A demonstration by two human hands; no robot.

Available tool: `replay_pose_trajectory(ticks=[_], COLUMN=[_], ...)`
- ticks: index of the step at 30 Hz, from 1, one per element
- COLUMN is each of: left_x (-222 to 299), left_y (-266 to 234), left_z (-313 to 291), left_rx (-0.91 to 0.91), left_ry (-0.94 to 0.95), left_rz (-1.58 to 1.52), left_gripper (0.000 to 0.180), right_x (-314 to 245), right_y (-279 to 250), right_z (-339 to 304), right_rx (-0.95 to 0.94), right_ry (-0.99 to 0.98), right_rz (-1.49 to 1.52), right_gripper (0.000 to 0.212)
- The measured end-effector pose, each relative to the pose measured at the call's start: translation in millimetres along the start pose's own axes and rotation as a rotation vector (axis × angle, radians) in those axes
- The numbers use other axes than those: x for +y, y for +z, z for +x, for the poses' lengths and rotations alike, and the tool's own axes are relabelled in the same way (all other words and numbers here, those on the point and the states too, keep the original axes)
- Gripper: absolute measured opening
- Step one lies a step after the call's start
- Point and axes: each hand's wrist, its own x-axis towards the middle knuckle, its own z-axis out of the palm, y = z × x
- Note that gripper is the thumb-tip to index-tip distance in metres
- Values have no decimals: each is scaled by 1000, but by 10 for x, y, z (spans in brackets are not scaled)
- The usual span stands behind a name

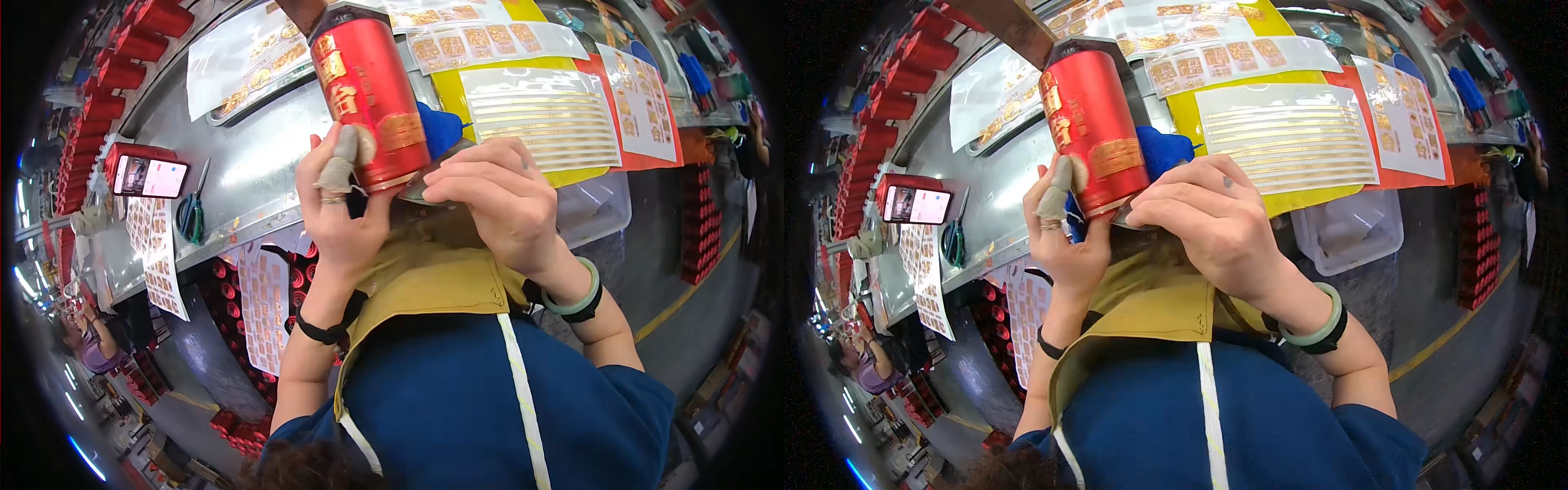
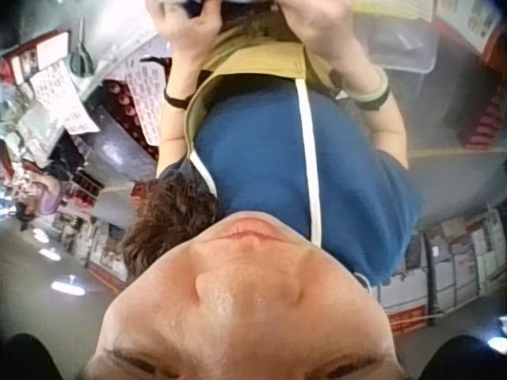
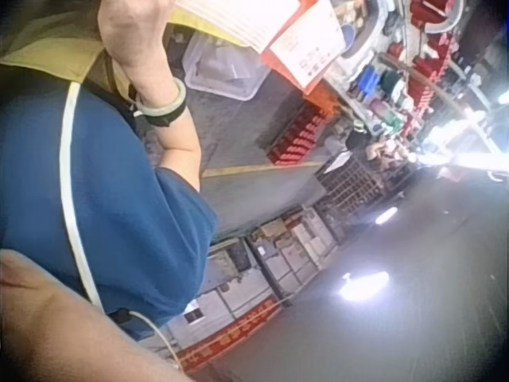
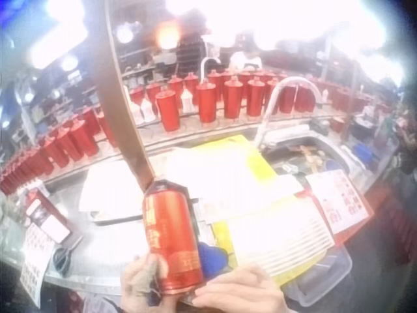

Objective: Applying decorative gold labels and medallions to red metal canisters on an assembly line.

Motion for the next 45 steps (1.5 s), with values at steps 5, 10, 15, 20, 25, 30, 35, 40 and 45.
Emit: replay_pose_trajectory(ticks=[5, 10, 15, 20, 25, 30, 35, 40, 45], left_x=[116, 202, 122, 212, 224, 117, 299, 126, 211], left_y=[-29, 36, -1, 18, 40, -17, 10, 42, 3], left_z=[-27, 255, 76, 95, 209, -95, 162, -15, 29], left_rx=[11, -136, -17, 10, -85, -17, 0, 8, 8], left_ry=[-158, 116, -33, -125, 48, -274, -31, -237, -200], left_rz=[-87, 184, 49, -40, 71, -142, 14, -151, -73], left_gripper=[69, 69, 71, 72, 67, 68, 69, 68, 67], right_x=[-41, -18, 53, 0, 12, 28, 4, 25, 18], right_y=[-10, -4, -8, -28, -2, -11, -11, -23, -42], right_z=[13, 37, -8, 25, 18, -5, 47, 25, 29], right_rx=[-15, -3, 5, -4, 2, 3, 4, -5, -15], right_ry=[-6, -6, 21, 20, 24, 40, 2, 28, 32], right_rz=[2, -5, 9, -5, 26, 31, -5, 17, 1], right_gripper=[17, 16, 16, 16, 16, 16, 16, 16, 17])
